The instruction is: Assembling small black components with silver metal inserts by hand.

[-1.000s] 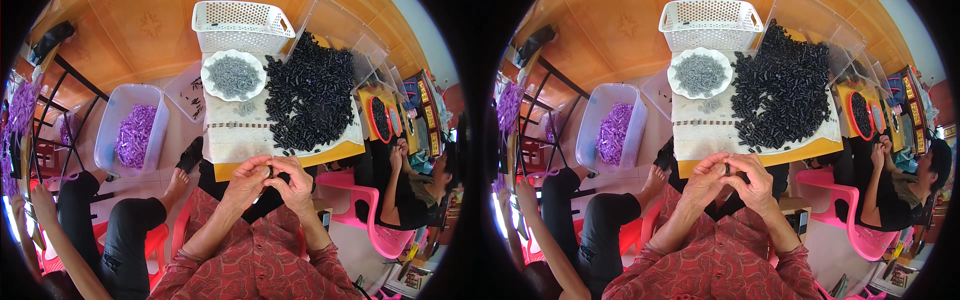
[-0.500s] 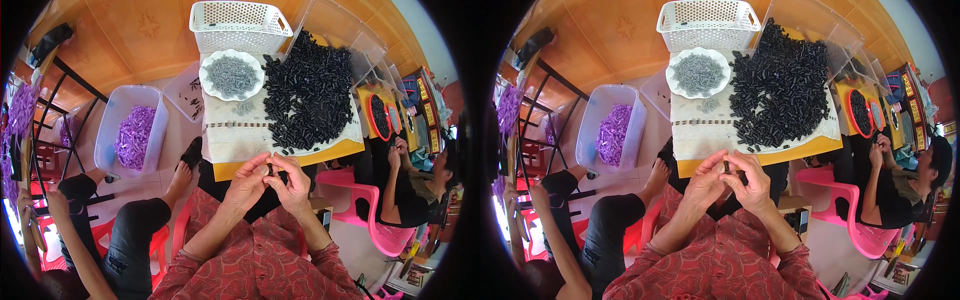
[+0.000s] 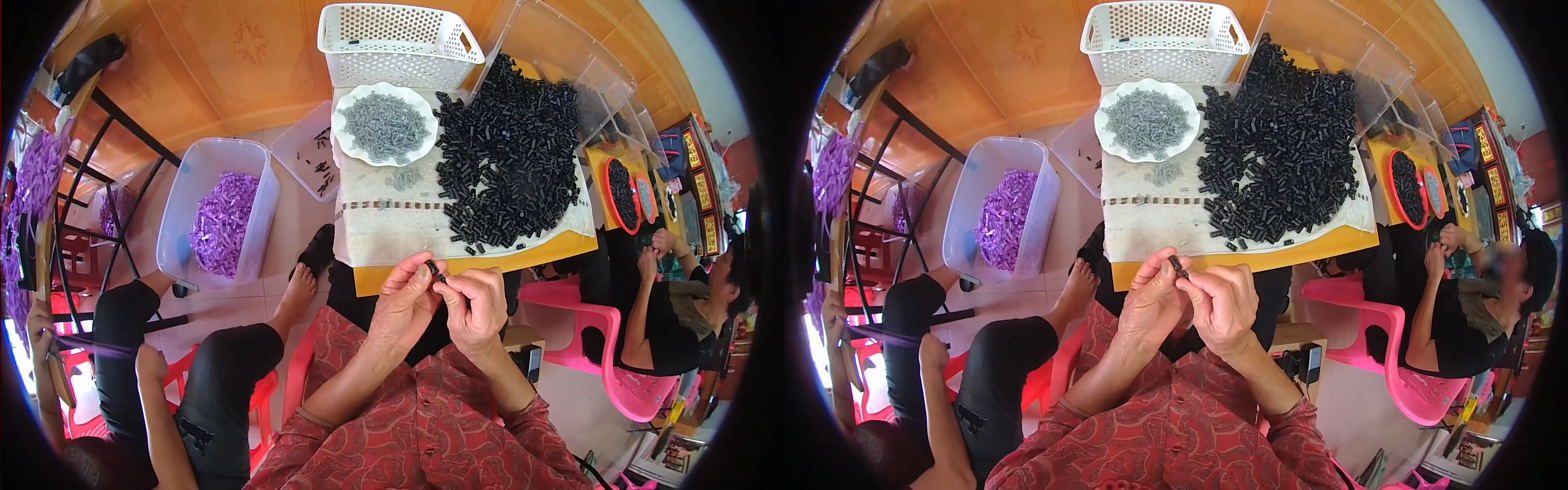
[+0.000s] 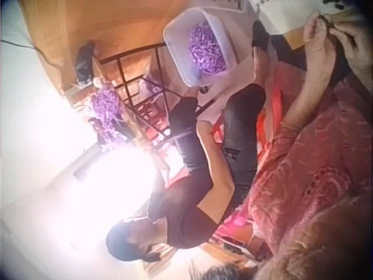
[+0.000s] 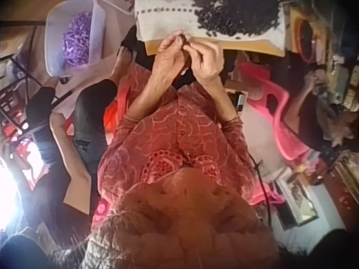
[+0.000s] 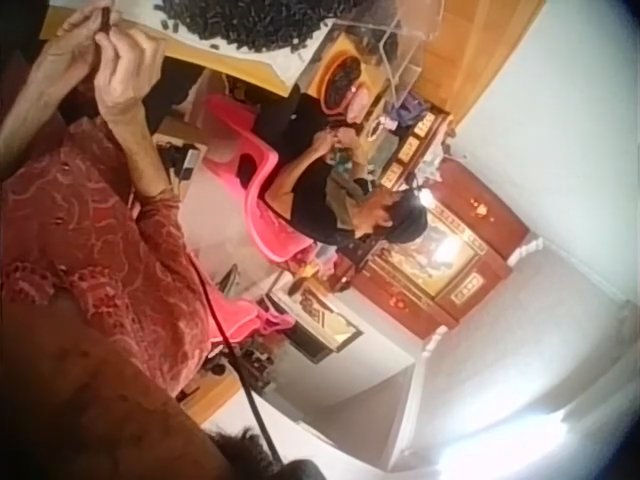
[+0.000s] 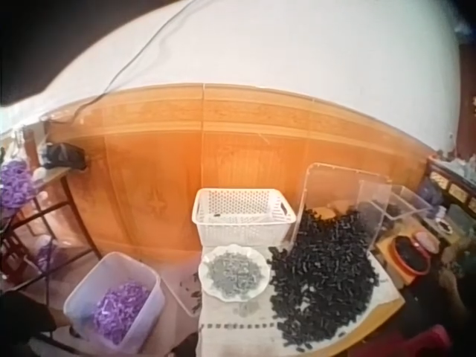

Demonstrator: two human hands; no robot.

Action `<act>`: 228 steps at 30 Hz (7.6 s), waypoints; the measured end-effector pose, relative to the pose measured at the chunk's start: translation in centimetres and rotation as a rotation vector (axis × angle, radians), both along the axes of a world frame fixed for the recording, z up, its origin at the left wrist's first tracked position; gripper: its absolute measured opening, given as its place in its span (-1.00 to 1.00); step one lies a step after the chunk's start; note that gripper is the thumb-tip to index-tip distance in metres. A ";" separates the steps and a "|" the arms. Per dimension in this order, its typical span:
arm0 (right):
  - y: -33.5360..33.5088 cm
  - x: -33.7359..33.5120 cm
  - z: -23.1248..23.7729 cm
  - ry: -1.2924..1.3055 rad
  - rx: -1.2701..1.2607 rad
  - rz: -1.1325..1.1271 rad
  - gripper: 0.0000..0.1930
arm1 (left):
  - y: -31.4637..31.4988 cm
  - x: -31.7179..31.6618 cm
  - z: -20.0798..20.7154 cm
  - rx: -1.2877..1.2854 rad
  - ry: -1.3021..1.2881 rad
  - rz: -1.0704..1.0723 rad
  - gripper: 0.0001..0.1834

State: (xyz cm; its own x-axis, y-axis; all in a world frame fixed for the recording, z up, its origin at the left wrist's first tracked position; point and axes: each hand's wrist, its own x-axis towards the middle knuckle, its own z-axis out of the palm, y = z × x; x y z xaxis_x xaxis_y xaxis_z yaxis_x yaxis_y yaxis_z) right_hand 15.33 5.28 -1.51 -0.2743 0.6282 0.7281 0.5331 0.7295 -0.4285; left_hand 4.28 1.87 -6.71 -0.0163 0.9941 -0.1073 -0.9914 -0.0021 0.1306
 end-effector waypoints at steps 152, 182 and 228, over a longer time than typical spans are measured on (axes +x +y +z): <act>-2.7 -1.1 0.6 -0.055 0.002 0.137 -0.75 | -2.7 -1.0 -0.6 0.069 0.115 0.020 -0.74; -3.1 -0.2 0.7 0.072 -0.311 0.117 -0.84 | -2.7 -0.5 -0.4 0.048 0.061 0.007 -0.75; -0.8 1.7 -0.5 -0.002 -0.368 0.274 -0.55 | -1.7 -1.6 -1.6 -0.029 0.589 -0.038 -0.64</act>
